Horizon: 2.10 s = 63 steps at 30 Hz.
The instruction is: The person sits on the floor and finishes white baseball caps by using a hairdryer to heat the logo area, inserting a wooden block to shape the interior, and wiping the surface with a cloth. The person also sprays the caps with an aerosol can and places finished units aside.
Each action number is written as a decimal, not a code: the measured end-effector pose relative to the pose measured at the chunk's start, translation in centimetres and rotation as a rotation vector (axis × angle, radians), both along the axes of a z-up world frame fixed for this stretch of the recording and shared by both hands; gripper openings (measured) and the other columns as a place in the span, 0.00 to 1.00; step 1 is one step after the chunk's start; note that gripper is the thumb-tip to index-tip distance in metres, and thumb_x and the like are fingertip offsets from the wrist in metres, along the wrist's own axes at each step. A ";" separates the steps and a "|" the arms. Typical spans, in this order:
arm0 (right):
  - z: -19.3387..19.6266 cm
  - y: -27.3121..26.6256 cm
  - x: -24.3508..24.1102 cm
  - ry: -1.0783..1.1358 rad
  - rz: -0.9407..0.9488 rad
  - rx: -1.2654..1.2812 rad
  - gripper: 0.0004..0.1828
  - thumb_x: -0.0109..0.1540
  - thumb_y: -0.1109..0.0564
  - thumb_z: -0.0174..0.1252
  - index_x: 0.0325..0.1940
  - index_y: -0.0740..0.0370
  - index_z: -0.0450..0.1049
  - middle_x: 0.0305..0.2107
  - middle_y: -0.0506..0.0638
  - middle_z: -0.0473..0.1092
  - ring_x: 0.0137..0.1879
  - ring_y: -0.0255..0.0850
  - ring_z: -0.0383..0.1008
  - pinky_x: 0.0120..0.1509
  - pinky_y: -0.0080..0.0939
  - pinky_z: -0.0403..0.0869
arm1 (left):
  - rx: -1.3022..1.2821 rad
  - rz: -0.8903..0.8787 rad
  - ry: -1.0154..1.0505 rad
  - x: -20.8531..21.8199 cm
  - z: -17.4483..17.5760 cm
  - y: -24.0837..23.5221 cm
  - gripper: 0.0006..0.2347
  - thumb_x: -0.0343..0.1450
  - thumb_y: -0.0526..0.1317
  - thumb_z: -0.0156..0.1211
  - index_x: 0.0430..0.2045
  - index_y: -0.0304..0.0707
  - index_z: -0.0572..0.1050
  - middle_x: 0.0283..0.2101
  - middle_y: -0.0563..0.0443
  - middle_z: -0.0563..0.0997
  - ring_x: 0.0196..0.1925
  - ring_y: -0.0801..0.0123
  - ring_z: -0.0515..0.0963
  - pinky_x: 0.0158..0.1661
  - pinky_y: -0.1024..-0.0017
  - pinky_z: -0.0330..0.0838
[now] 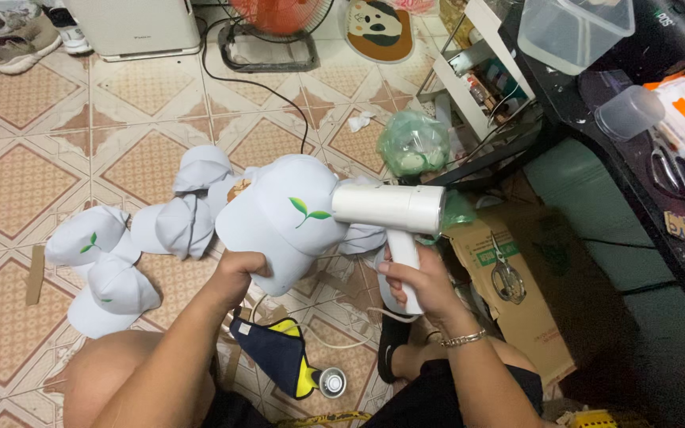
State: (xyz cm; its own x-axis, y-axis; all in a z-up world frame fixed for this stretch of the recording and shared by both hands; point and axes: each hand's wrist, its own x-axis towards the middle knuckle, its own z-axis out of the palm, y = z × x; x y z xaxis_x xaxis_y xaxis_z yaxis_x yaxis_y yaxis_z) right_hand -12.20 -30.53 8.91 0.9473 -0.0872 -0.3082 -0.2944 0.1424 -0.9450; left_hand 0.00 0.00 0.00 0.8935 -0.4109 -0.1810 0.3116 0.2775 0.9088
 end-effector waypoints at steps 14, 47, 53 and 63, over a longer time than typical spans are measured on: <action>1.8 -1.2 -0.1 0.024 0.054 -0.063 0.15 0.56 0.62 0.65 0.43 0.69 0.70 0.16 0.47 0.66 0.16 0.33 0.63 0.18 0.34 0.63 | 0.041 -0.042 -0.074 0.5 -0.8 1.1 0.11 0.51 0.30 0.55 0.23 0.24 0.76 0.22 0.47 0.77 0.25 0.65 0.76 0.27 0.71 0.71; 1.9 -0.8 0.0 0.009 0.050 -0.103 0.14 0.56 0.62 0.67 0.41 0.70 0.71 0.18 0.48 0.68 0.16 0.33 0.64 0.19 0.34 0.63 | 0.248 -0.128 -0.250 -0.2 3.4 1.2 0.17 0.53 0.32 0.59 0.34 0.28 0.74 0.30 0.48 0.77 0.31 0.69 0.74 0.29 0.71 0.70; 1.4 -0.5 0.1 0.052 -0.029 -0.214 0.15 0.54 0.61 0.67 0.42 0.70 0.73 0.19 0.48 0.70 0.18 0.32 0.67 0.20 0.34 0.66 | 0.407 -0.178 -0.610 -0.6 7.0 0.0 0.21 0.52 0.33 0.57 0.40 0.26 0.73 0.35 0.40 0.81 0.38 0.56 0.79 0.43 0.63 0.74; 0.8 0.2 0.7 0.053 -0.028 -0.316 0.16 0.54 0.60 0.67 0.43 0.68 0.74 0.19 0.47 0.71 0.17 0.32 0.68 0.20 0.33 0.67 | 0.554 -0.287 -0.608 -1.1 7.9 -0.9 0.18 0.53 0.34 0.57 0.36 0.29 0.76 0.36 0.33 0.83 0.41 0.43 0.83 0.45 0.59 0.75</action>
State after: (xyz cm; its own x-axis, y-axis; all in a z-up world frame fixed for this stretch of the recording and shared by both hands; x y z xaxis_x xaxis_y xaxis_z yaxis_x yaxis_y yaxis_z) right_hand -11.51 -30.30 9.67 0.9265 -0.2120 -0.3110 -0.3448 -0.1467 -0.9271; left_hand -1.10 -0.89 7.89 0.7753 -0.6293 0.0532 -0.2816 -0.2690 0.9211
